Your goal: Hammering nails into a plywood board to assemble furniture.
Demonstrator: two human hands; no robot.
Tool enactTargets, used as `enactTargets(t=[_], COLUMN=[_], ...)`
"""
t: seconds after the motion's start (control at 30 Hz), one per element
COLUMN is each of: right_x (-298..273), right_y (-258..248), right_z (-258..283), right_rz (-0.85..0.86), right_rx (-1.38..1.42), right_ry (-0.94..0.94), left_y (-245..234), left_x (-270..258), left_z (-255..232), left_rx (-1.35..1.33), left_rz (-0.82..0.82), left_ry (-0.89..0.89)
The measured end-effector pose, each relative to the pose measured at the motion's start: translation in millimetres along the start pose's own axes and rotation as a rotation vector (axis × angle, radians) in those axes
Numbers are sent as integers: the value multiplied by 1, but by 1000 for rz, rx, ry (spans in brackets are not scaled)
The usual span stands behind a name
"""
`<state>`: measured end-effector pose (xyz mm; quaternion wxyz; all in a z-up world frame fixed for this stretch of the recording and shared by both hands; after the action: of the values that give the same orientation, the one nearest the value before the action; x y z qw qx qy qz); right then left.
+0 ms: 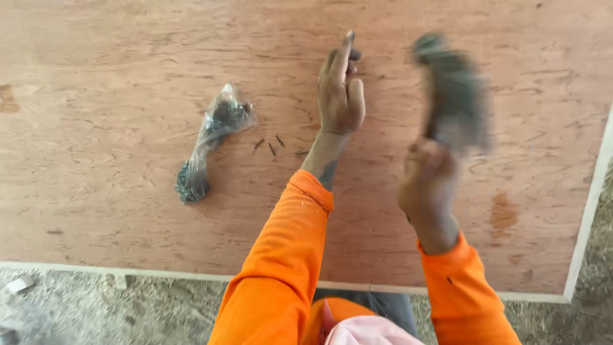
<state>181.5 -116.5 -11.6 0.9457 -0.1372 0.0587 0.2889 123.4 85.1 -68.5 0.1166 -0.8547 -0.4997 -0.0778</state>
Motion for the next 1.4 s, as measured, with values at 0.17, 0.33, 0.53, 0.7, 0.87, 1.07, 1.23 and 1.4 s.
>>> enactTargets(t=[0.17, 0.33, 0.53, 0.7, 0.87, 1.07, 1.23, 1.4], right_x=[33, 6, 21, 13, -85, -145, -133, -138], right_y=[21, 11, 32, -22, -75, -90, -103, -112], right_z=[66, 39, 78, 12, -45, -21, -30, -16], right_rz=[126, -98, 27, -45, 60, -177, -88, -115], right_rx=[-687, -365, -635, -856, -1010, -455, -837, -711], right_ry=[-101, 9, -106, -75, -1, 527, 263, 326], left_y=[5, -5, -2, -10, -140, -235, -211, -197], left_x=[7, 3, 10, 3, -39, -63, -77, -118], left_z=[14, -6, 5, 4, -13, -32, -30, -26], left_rx=[-1, -15, -34, -220, -228, 296, 650, 559], left_rz=[-4, 21, -5, 26, -124, 51, 241, 111], left_ry=[12, 14, -33, -86, -237, -373, -34, -87])
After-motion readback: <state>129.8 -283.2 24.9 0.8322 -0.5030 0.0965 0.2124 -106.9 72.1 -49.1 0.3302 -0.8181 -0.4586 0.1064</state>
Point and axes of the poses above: each hand's wrist, its own x-axis towards the middle knuckle, its own y-axis out of the palm, z = x × y, the point moved 3 cm from there along x, towards the middle knuckle, and after that the axes turned 6 degrees about -x, right-handed, at the moved point
